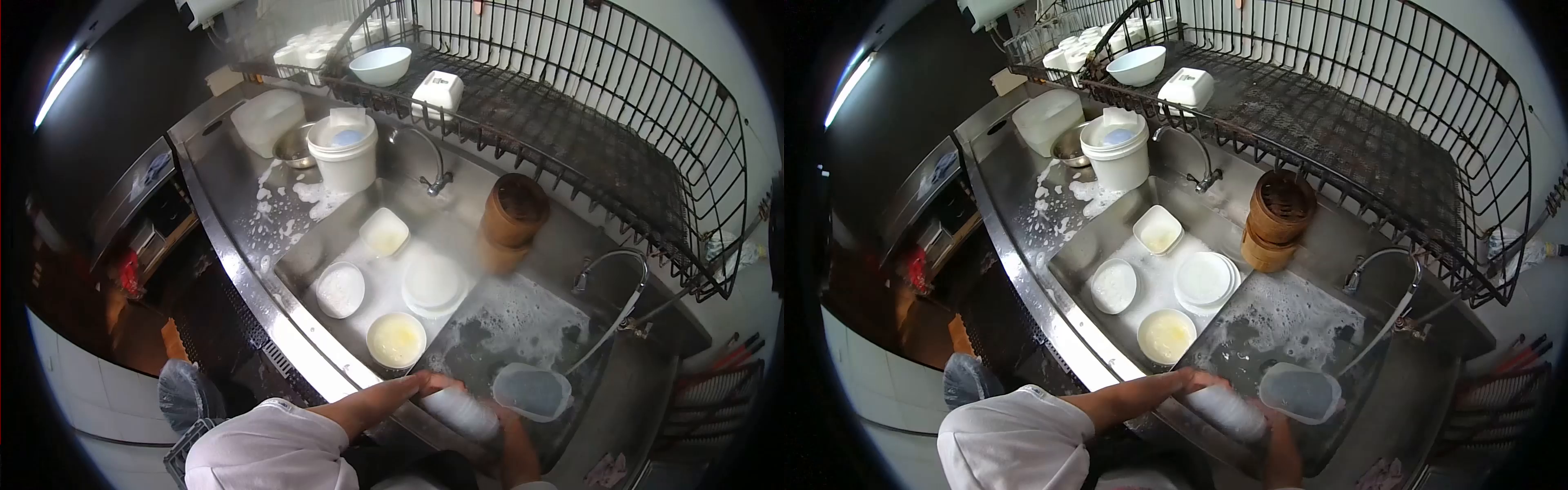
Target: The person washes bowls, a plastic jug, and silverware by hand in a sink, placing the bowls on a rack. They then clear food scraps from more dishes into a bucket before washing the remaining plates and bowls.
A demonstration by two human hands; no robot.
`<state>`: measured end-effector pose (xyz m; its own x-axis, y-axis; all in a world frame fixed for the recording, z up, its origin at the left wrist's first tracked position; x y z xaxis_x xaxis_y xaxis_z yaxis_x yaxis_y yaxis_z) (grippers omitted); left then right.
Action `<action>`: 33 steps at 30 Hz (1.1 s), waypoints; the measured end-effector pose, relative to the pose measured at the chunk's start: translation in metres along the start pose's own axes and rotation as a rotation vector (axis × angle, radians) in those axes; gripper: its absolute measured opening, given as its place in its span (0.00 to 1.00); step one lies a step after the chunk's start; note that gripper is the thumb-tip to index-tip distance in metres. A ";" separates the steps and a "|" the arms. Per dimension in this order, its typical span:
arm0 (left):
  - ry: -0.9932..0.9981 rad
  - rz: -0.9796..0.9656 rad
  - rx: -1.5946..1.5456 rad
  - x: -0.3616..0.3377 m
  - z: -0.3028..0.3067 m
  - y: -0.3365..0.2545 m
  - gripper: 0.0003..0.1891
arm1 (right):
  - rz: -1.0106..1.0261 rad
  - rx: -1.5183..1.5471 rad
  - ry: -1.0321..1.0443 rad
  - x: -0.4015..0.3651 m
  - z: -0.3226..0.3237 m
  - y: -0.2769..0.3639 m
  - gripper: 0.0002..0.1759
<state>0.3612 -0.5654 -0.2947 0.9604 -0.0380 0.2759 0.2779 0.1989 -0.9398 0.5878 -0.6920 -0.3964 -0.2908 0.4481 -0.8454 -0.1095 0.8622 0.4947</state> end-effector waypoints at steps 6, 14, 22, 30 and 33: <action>-0.378 1.036 -0.871 0.000 0.002 0.011 0.27 | 0.042 0.056 0.033 -0.012 -0.009 0.000 0.23; -0.269 0.471 -1.347 -0.009 -0.012 0.051 0.22 | 0.209 0.622 -0.104 -0.034 -0.030 0.036 0.28; -0.313 0.537 -1.430 0.006 0.008 0.014 0.23 | 0.265 0.595 0.173 -0.112 -0.057 0.055 0.35; -0.241 0.494 -1.462 0.015 0.003 0.028 0.22 | 0.383 0.858 -0.068 -0.133 -0.107 0.067 0.32; -0.204 0.483 -1.403 0.021 0.015 0.007 0.22 | 0.412 0.960 -0.193 -0.157 -0.129 0.092 0.33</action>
Point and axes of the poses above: each hand's wrist, its own x-axis towards the middle knuckle, its own z-axis out of the back of the hand, y = z × x, the point moved 4 cm from there along x, towards the middle knuckle, and after that the axes turned 9 degrees about -z, right-handed, at the moved point
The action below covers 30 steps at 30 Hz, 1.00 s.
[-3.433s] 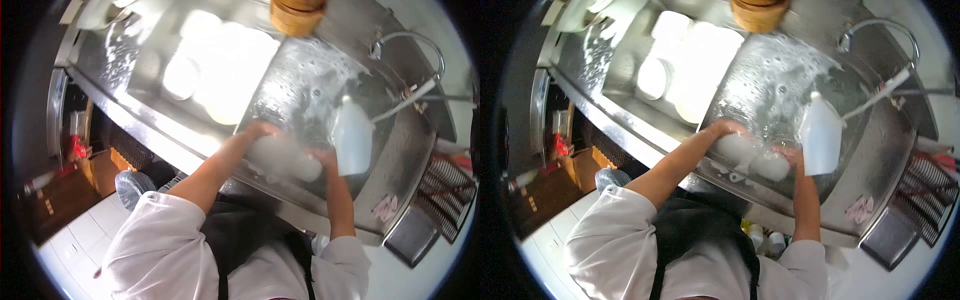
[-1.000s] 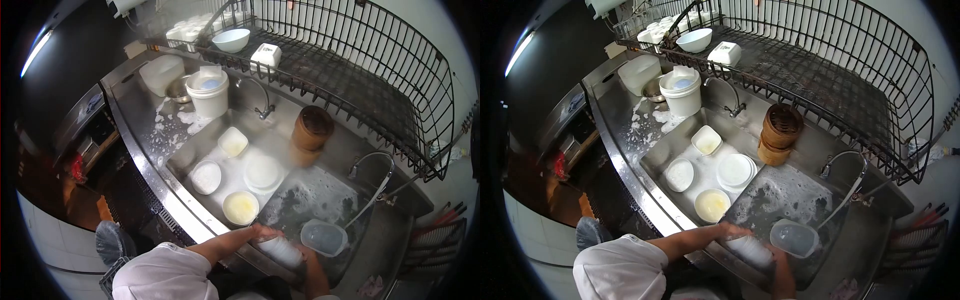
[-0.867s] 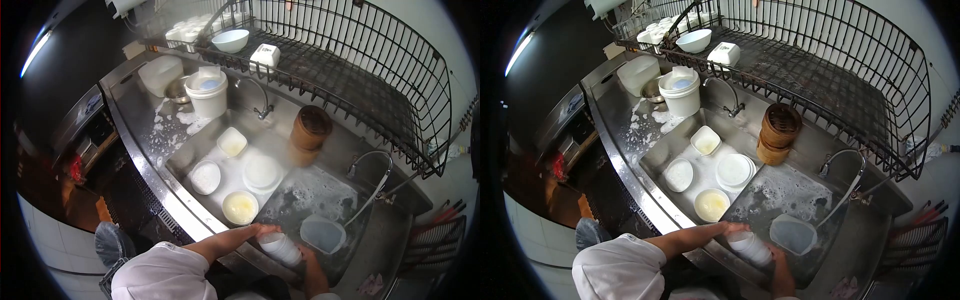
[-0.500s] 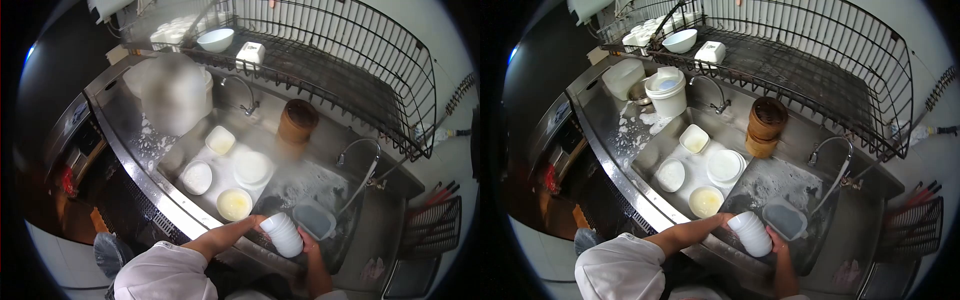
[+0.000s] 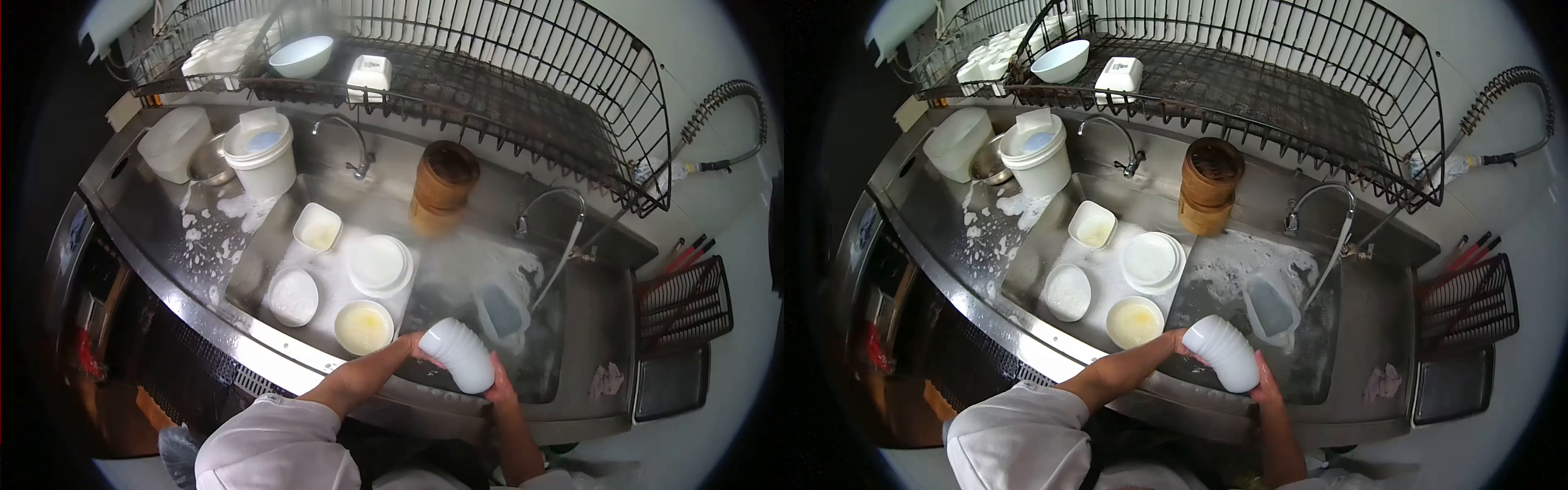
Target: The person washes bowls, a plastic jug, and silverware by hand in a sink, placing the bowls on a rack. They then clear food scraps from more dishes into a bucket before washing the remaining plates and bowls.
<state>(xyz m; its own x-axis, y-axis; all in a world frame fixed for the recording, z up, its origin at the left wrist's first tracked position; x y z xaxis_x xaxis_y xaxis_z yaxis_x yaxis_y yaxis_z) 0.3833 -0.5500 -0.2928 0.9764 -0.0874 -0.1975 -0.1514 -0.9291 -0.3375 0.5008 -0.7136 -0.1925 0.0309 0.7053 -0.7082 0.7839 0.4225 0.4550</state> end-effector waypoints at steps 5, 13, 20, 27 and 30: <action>0.104 0.080 0.096 -0.007 -0.047 -0.042 0.21 | 0.081 -0.003 0.151 -0.036 -0.021 0.000 0.36; 0.383 -0.102 0.326 -0.044 -0.158 -0.130 0.22 | 0.660 -0.144 0.026 -0.120 -0.142 0.036 0.44; 0.311 -0.324 0.614 -0.126 -0.365 -0.250 0.24 | 1.104 -0.075 -0.125 -0.195 -0.251 0.115 0.36; 0.116 -0.645 0.744 -0.201 -0.474 -0.380 0.19 | 1.162 -0.116 -0.074 -0.209 -0.434 0.226 0.33; -0.032 -0.807 0.853 -0.215 -0.472 -0.431 0.16 | 1.049 -0.076 -0.074 -0.169 -0.487 0.278 0.32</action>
Point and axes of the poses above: each hand's wrist, its own x-axis towards the middle knuckle, its own z-axis out of the back of the hand, y = z × x, the point moved 4 cm from there along x, towards the middle knuckle, and after that the axes turned 9 degrees about -z, right-handed, at the moved point
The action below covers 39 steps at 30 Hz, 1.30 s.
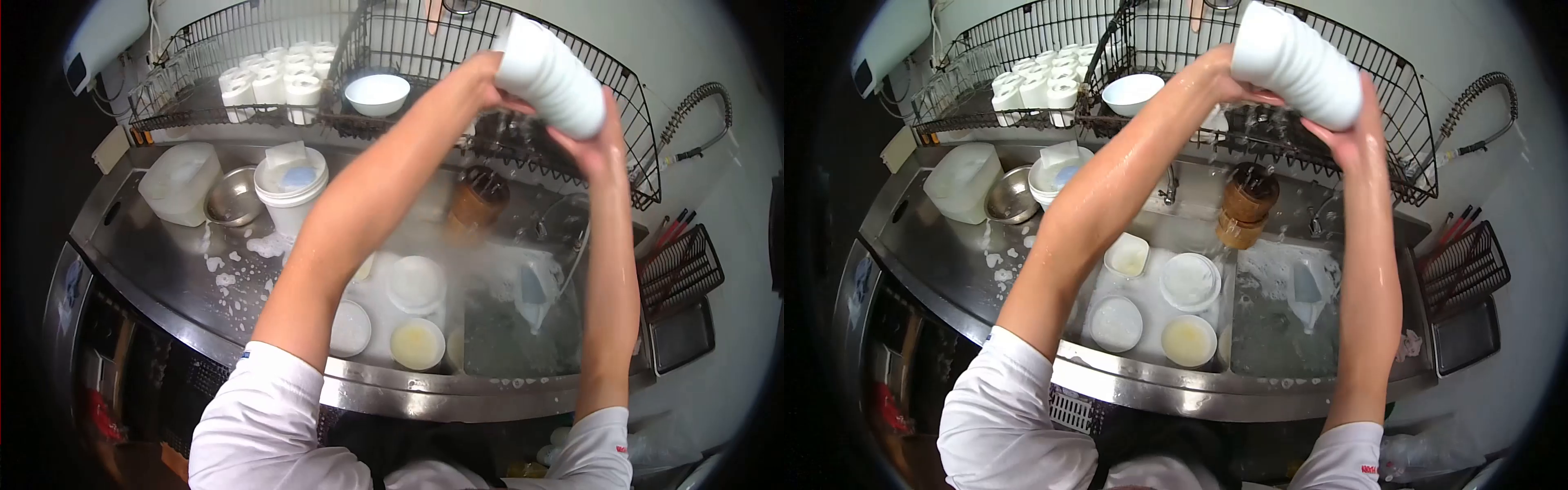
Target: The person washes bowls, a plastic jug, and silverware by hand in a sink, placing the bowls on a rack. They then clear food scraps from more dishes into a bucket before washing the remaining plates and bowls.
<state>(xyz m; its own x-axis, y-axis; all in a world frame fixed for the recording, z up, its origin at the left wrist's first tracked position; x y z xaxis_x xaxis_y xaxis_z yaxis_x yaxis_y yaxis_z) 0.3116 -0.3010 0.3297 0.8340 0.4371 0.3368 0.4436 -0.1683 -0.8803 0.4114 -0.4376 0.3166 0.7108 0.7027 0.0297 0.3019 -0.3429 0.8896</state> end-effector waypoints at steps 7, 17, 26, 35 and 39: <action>-0.241 0.025 0.178 0.059 0.136 0.000 0.16 | -0.216 -0.138 0.262 0.143 -0.078 -0.077 0.35; -0.256 0.160 1.686 0.082 0.232 -0.015 0.14 | -0.236 -0.427 0.235 0.188 -0.114 -0.103 0.44; -0.381 0.176 1.740 0.037 0.223 -0.025 0.20 | -0.132 -0.614 0.054 0.198 -0.126 -0.103 0.59; 0.003 -0.021 2.045 -0.028 0.195 -0.039 0.13 | -0.042 -0.702 0.082 0.187 -0.149 -0.097 0.61; -0.240 -0.453 1.985 -0.065 0.183 -0.039 0.10 | -0.082 -0.675 0.125 0.186 -0.165 -0.109 0.57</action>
Point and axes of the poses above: each hand's wrist, its own x-axis towards the middle knuckle, its own z-axis out of the back of the hand, y = z × x, the point moved 4 cm from there along x, towards the middle knuckle, and after that the axes turned 9 degrees about -z, right-handed, at the moved point
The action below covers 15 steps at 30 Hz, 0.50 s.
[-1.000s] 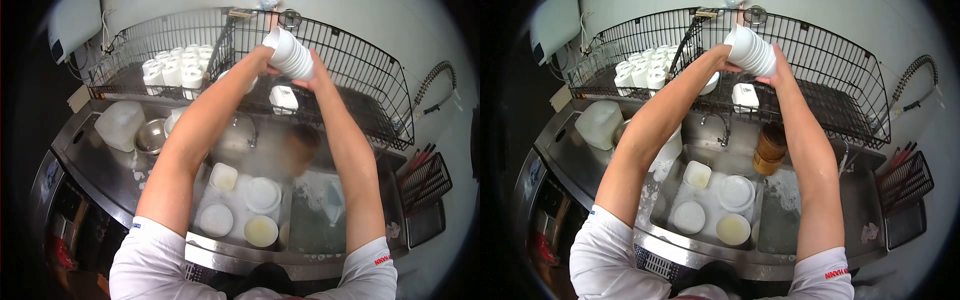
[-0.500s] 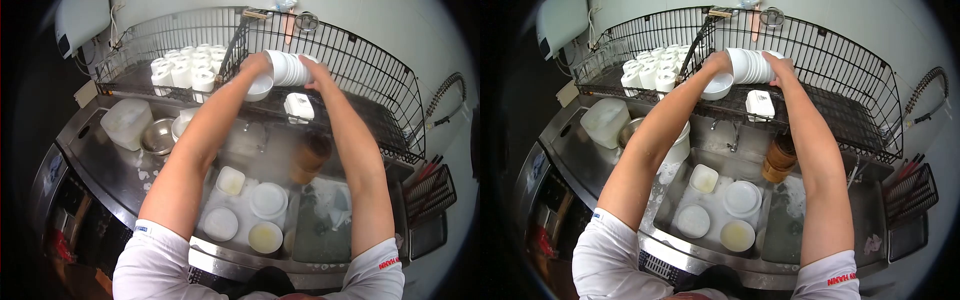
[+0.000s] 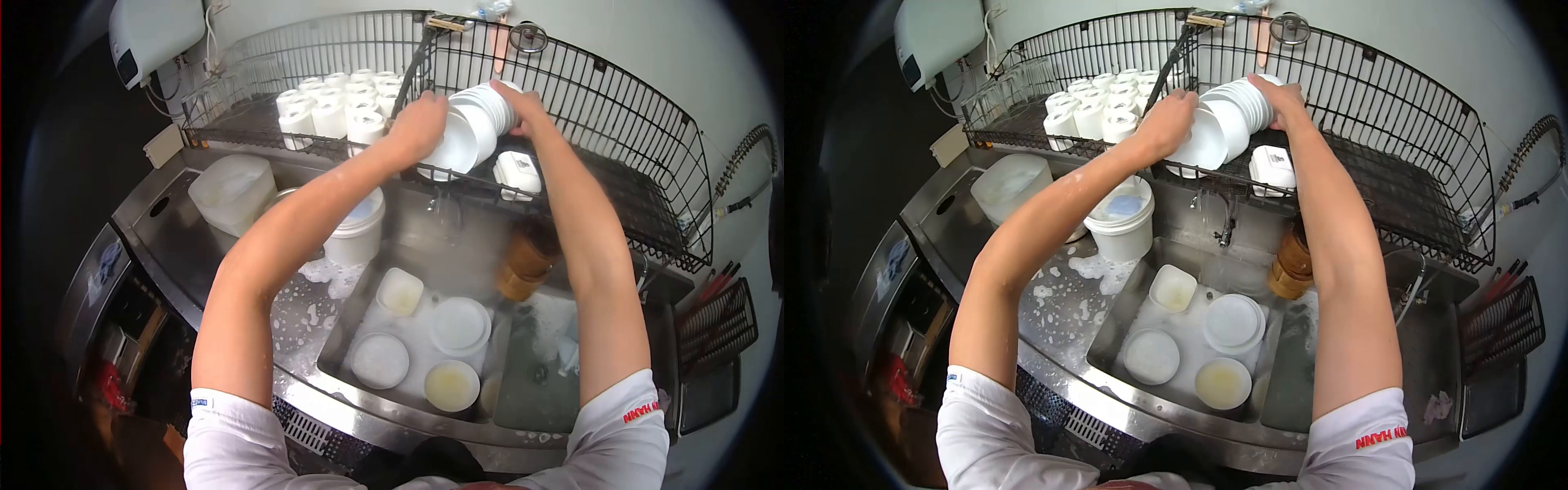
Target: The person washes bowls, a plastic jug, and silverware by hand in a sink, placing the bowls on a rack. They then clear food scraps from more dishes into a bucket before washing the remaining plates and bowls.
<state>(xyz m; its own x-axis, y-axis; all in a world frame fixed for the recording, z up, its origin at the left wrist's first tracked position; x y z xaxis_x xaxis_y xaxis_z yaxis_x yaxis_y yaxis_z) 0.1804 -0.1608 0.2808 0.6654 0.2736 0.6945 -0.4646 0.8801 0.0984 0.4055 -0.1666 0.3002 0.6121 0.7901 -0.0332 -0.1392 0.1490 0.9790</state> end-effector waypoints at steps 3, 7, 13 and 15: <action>-0.190 -0.077 -0.062 -0.012 0.011 -0.005 0.12 | 0.051 -0.037 0.077 0.002 -0.013 0.000 0.54; -0.295 -0.263 -0.101 -0.023 0.030 -0.014 0.10 | 0.221 -0.049 0.352 0.008 -0.022 0.000 0.51; -0.135 -0.154 -0.103 -0.023 0.026 -0.008 0.10 | 0.324 -0.602 0.133 -0.108 -0.006 0.014 0.49; -0.166 -0.162 -0.094 -0.027 0.025 -0.009 0.10 | 0.463 -1.096 0.135 -0.128 -0.010 0.003 0.43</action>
<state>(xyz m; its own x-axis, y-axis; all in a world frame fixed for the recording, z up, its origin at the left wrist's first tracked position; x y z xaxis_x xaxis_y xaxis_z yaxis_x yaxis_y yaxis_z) 0.1517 -0.1857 0.2791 0.6183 0.0651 0.7833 -0.2977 0.9417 0.1566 0.3194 -0.2612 0.3058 0.2512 0.9488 0.1917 -0.9542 0.2096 0.2134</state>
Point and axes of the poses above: each hand's wrist, its own x-axis towards the middle knuckle, its own z-axis out of the back of the hand, y = z × x, the point moved 4 cm from there along x, towards the middle knuckle, and after that the axes turned 9 degrees about -z, right-handed, at the moved point
